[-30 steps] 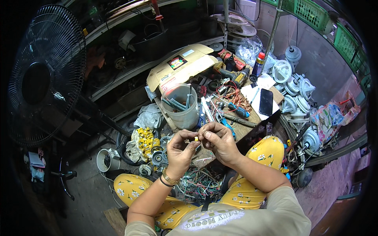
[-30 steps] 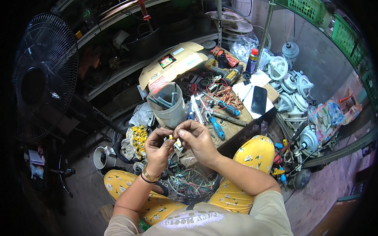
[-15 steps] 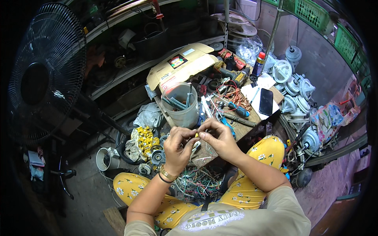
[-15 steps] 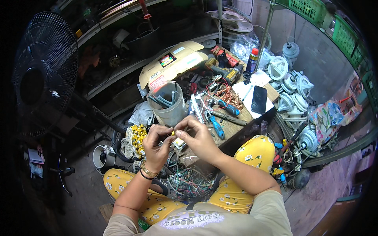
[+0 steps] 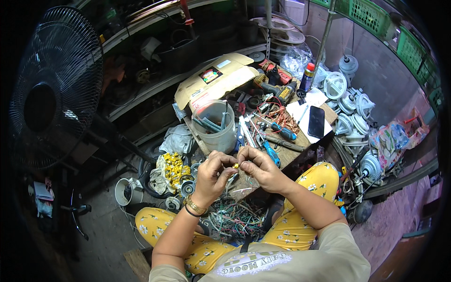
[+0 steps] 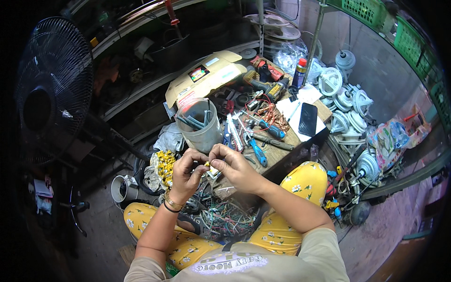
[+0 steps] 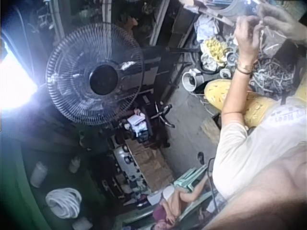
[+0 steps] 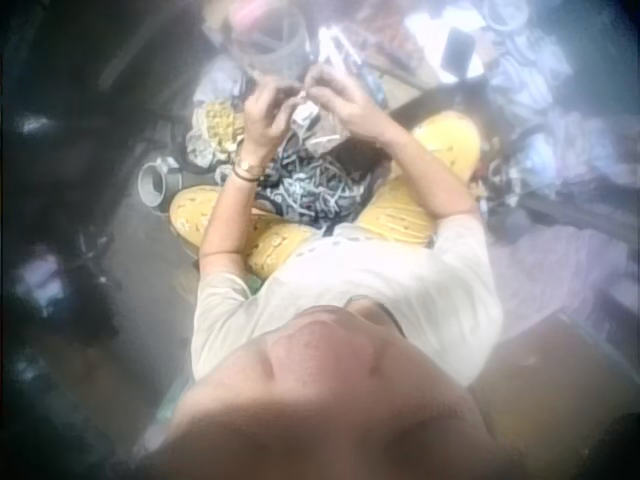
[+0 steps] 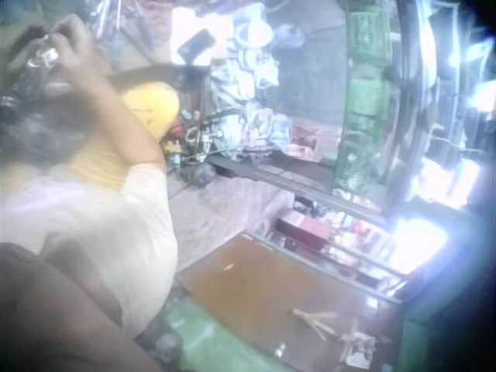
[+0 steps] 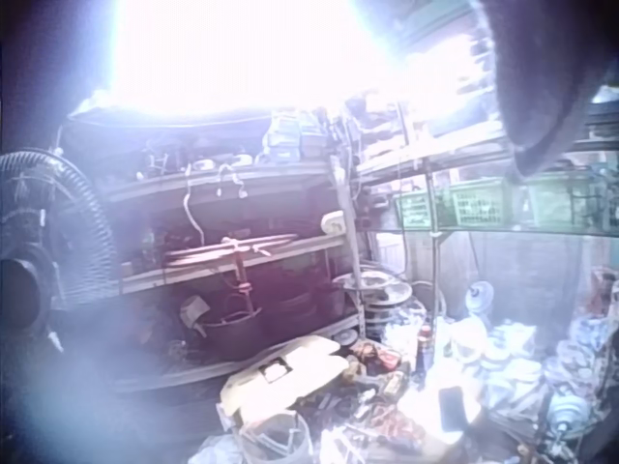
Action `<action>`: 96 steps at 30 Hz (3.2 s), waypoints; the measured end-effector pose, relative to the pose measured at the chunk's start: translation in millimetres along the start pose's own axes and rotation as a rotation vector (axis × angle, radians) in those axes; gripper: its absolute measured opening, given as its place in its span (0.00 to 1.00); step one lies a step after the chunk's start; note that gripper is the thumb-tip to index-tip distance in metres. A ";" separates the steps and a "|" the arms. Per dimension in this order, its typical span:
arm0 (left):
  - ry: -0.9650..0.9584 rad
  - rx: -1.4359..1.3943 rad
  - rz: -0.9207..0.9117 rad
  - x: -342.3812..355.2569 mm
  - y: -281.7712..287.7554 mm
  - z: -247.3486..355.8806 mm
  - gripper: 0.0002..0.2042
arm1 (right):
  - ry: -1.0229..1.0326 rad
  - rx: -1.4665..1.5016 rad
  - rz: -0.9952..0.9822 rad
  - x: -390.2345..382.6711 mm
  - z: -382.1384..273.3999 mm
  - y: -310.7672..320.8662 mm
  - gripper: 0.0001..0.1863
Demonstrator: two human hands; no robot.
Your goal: The person handles a small electrical component by hand, stripping and twisting thin wires to connect them.
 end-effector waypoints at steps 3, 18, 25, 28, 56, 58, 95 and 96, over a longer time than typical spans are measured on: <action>0.147 -0.201 0.021 -6.3 -1.8 -12.8 0.10 | 0.101 -0.012 -0.033 4.3 -9.2 -2.6 0.08; 0.115 -0.190 0.026 -4.4 3.0 -14.2 0.08 | 0.029 0.238 -0.151 3.9 -10.1 -7.9 0.10; 0.076 -0.216 0.034 -7.8 3.7 -9.0 0.07 | 0.005 -0.091 0.149 2.7 -2.5 24.3 0.07; 0.037 -0.165 0.074 -7.2 9.8 -5.4 0.08 | 0.041 -0.199 0.226 1.3 -4.9 21.5 0.04; -0.222 0.444 -0.097 3.4 4.9 17.9 0.11 | 0.533 -1.243 0.249 -10.4 -68.5 -14.9 0.18; -0.221 0.448 -0.107 3.6 3.4 18.2 0.11 | 0.542 -1.317 0.172 -11.4 -61.4 -20.4 0.15; -0.053 0.089 0.054 -1.9 14.9 0.3 0.08 | 0.333 -0.771 0.273 0.0 -44.8 11.2 0.06; -0.050 0.083 0.067 -2.3 15.2 0.4 0.09 | 0.364 -0.875 0.220 -0.2 -44.5 8.6 0.05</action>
Point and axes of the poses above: each hand's wrist, its own x-axis towards the middle knuckle, its own y-axis out of the back of the hand, z = x × y, the point moved 10 cm from there along x, towards the middle knuckle
